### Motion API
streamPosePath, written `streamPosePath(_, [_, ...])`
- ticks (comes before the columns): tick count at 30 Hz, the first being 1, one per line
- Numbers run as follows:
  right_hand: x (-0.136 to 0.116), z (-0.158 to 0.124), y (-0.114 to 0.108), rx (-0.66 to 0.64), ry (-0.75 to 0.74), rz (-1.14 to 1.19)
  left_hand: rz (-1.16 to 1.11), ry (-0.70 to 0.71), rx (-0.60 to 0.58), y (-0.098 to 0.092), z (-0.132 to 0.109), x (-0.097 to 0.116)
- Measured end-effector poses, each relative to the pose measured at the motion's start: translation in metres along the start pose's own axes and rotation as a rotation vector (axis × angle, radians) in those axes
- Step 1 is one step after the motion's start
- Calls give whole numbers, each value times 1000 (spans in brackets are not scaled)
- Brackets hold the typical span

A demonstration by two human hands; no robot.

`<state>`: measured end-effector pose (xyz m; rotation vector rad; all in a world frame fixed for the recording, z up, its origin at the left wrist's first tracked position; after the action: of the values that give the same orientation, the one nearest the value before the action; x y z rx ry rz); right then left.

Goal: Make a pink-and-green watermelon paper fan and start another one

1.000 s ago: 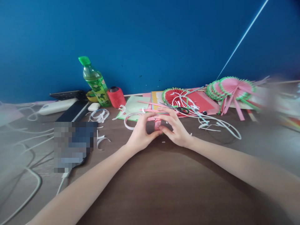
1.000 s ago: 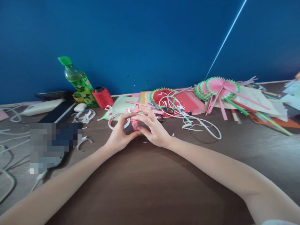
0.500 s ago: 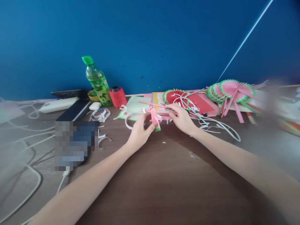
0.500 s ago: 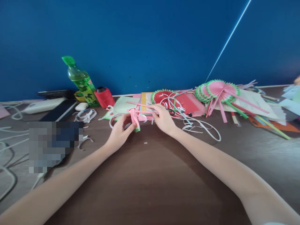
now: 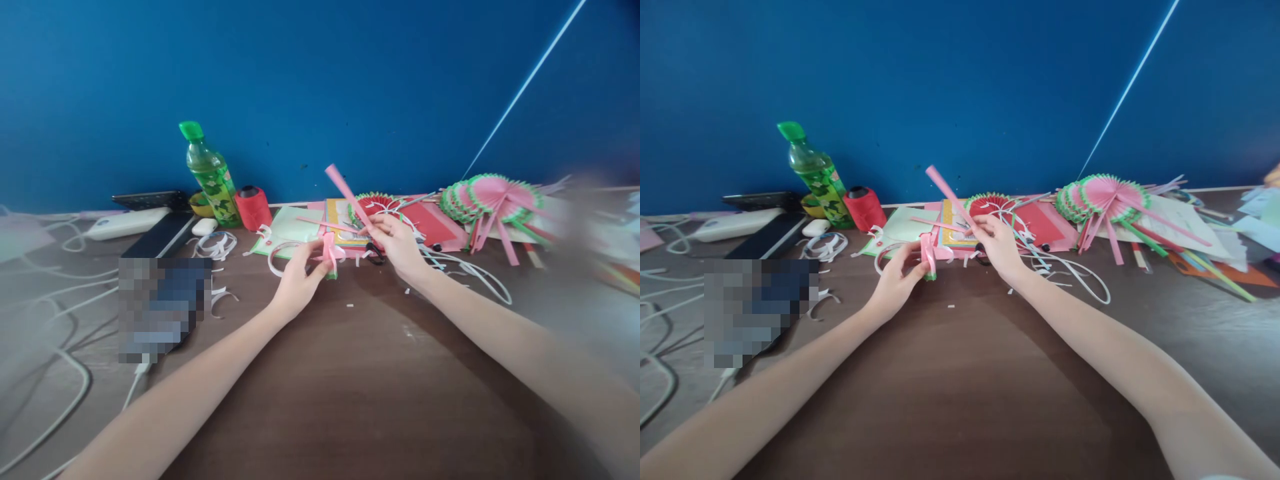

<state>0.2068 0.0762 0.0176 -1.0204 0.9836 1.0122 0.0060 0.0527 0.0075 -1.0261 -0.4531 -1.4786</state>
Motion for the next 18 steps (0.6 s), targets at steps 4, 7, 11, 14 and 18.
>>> streamPosePath(4, [-14, -6, 5, -92, 166, 335, 39, 68, -58, 1, 0, 1])
streamPosePath(7, [-25, -11, 9, -175, 218, 490, 115, 157, -93, 2, -1, 5])
streamPosePath(11, [-34, -17, 12, -233, 293, 595, 264, 307, -141, 3, -3, 13])
streamPosePath(14, [-38, -21, 14, -281, 337, 624, 315, 404, -181, 5, -5, 18])
streamPosePath(18, [-43, -28, 19, -364, 320, 585, 345, 461, -211, 6, -7, 19])
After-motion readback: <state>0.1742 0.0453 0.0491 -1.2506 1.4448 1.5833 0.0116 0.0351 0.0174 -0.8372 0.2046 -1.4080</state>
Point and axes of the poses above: each hand's wrist, its own z-axis towards the middle knuckle, its own y-axis out of the palm, x = y × z, the point moved 2 cm from there along z, towards the middle knuckle, and after that the axes turned 10 degrees about y, right-handed, at the moved point
